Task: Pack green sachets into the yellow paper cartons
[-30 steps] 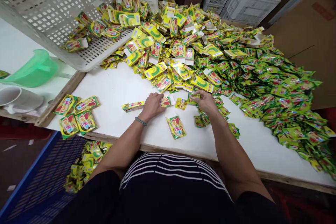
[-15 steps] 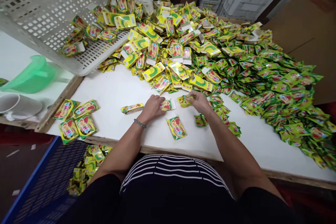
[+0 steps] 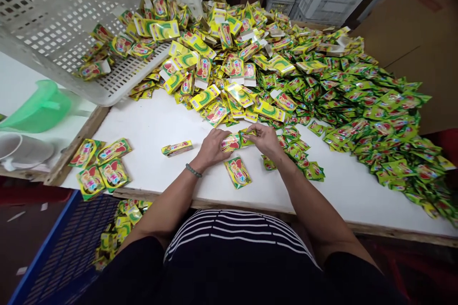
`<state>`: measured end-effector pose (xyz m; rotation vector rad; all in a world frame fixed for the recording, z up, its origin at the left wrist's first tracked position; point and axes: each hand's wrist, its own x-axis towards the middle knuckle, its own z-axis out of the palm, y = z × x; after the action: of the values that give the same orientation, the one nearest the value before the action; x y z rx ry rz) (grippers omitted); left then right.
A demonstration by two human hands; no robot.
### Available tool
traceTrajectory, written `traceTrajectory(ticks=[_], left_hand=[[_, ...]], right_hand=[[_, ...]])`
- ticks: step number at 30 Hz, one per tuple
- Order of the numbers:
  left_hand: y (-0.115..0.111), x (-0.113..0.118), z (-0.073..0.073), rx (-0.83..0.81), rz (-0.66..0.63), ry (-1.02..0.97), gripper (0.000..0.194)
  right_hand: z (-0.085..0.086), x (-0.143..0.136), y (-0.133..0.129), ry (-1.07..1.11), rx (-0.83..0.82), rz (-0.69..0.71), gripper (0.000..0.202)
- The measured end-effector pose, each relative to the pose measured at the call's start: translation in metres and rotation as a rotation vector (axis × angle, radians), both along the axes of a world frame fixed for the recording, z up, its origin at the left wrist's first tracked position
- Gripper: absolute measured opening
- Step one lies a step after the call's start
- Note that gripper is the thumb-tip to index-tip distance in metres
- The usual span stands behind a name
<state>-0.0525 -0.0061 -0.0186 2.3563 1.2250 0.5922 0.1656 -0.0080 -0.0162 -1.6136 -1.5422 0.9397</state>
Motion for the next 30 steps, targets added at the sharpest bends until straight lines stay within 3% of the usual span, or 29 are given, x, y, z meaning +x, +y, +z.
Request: traceTrajectory(ticks=[8, 11, 14, 17, 19, 22, 30], left_hand=[[-0.003, 0.004, -0.006, -0.002, -0.008, -0.079, 0.054], [-0.001, 0.005, -0.005, -0.154, 0.078, -0.253, 0.065], [0.000, 0.006, -0.001, -0.455, 0.115, -0.477, 0.061], [-0.002, 0.009, 0.002, -0.728, 0.137, -0.710, 0.054], [-0.004, 0.011, 0.004, -0.805, 0.199, -0.880, 0.053], [-0.006, 0.012, 0.006, -0.855, 0.236, -1.025, 0.052], [-0.009, 0.018, 0.008, -0.888, 0.254, -1.105, 0.045]], right_hand=[[0.008, -0.007, -0.002, -0.023, -0.126, 0.176, 0.019], [0.011, 0.000, 0.000, 0.231, -0.169, 0.256, 0.035], [0.012, -0.002, 0.004, 0.407, -0.113, 0.152, 0.047], [0.014, -0.014, 0.005, 0.311, 0.016, 0.021, 0.045], [0.018, -0.023, 0.003, 0.174, 0.100, -0.004, 0.043], [0.026, -0.031, -0.002, 0.018, 0.134, 0.096, 0.041], [0.040, -0.041, -0.012, -0.145, 0.177, 0.280, 0.055]])
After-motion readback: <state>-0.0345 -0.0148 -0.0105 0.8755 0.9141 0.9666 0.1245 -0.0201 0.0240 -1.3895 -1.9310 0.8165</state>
